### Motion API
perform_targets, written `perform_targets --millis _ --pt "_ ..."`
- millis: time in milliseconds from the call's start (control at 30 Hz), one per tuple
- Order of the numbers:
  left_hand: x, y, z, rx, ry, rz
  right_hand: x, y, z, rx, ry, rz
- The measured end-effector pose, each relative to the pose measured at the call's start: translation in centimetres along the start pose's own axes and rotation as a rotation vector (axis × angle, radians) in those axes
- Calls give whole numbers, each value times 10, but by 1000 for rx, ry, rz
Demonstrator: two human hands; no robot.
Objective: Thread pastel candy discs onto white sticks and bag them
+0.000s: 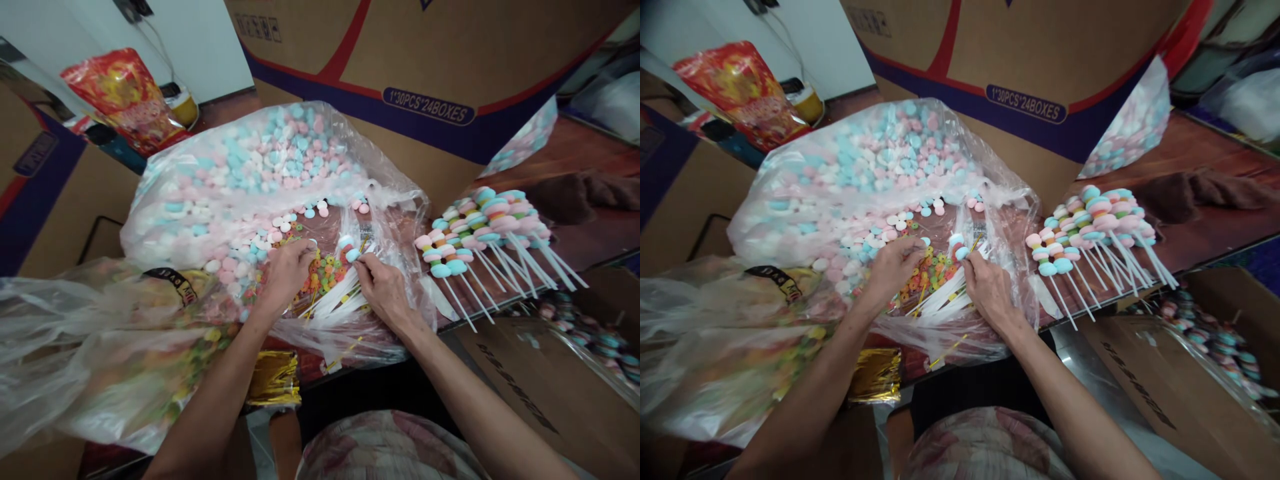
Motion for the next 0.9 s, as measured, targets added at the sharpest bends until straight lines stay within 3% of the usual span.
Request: perform_targets --millis 67,200,367,567,733,900 --pt "-4 -5 5 6 -8 85 0 0 0 -2 1 -2" --pt "-5 -18 10 125 -44 234 0 0 0 -6 0 2" --pt "-2 -18 8 186 -65 169 0 0 0 -19 8 -1" --pt "-4 -15 5 170 -67 135 0 -1 1 -15 7 -10" --pt "5 -7 1 118 -9 -62 1 2 0 -40 15 5" --pt "30 10 3 -64 162 -546 11 13 -2 -155 141 141"
Point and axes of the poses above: each hand's wrist, its own z-axis towards the middle knuckle, its own y-axis out of the back of the hand, x = y × z, the point moved 9 cm from there along z, towards the middle knuckle, and after that the axes turned 6 degrees about y, right-handed, at the moved point
